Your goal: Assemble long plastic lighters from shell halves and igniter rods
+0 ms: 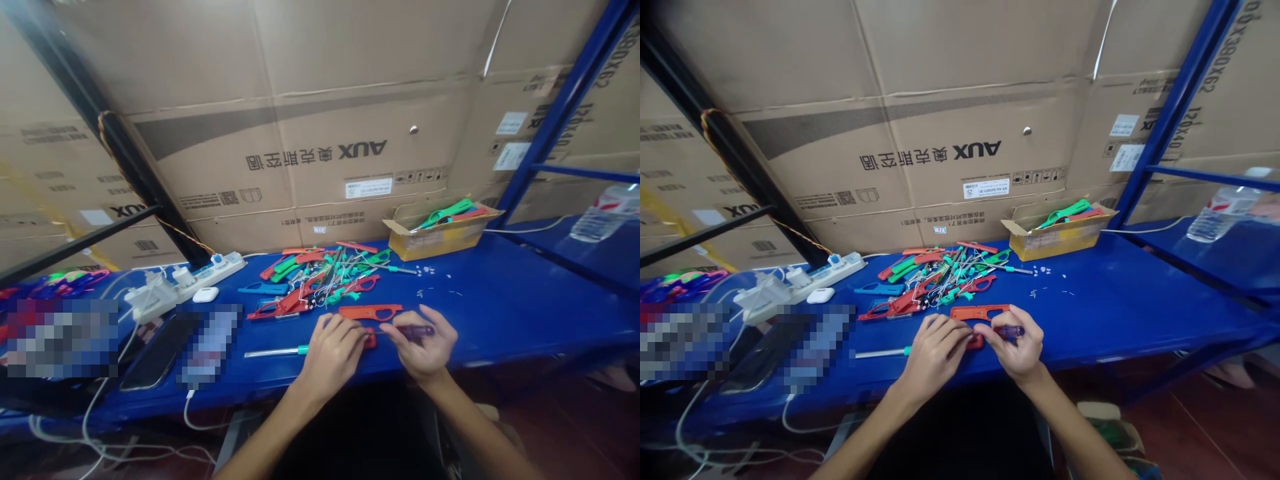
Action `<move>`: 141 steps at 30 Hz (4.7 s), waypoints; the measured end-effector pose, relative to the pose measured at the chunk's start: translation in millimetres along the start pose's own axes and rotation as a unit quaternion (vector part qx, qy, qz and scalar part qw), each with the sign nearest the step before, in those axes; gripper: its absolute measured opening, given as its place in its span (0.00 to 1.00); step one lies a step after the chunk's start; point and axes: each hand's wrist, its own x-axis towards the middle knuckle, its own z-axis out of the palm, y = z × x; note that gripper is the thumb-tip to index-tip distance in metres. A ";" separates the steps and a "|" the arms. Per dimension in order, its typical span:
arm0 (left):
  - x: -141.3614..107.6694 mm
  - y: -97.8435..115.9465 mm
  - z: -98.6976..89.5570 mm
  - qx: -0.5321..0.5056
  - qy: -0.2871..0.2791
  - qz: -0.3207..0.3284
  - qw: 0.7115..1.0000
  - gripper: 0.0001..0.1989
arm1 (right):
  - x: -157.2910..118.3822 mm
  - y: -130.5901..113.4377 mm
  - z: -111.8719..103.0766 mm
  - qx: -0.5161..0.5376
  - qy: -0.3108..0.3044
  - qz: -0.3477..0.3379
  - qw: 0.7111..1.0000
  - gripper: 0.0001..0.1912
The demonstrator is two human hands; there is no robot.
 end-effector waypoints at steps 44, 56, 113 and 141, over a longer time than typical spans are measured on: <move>1.3 -6.8 0.9 -0.049 -0.154 -0.034 0.986 0.12 | 18.7 18.0 14.1 -0.032 -0.188 -0.029 0.981 0.29; -2.6 -13.8 8.2 -0.145 -0.118 -0.070 0.980 0.11 | 3.9 17.8 5.5 -0.001 -0.127 0.003 0.992 0.25; 3.3 -11.1 2.3 -0.089 -0.137 -0.076 0.984 0.10 | 4.7 15.2 5.5 -0.005 -0.137 0.018 0.990 0.22; -18.4 -1.0 -11.6 0.033 -0.090 -0.031 0.995 0.11 | 15.6 12.8 1.8 -0.020 -0.133 -0.032 0.990 0.25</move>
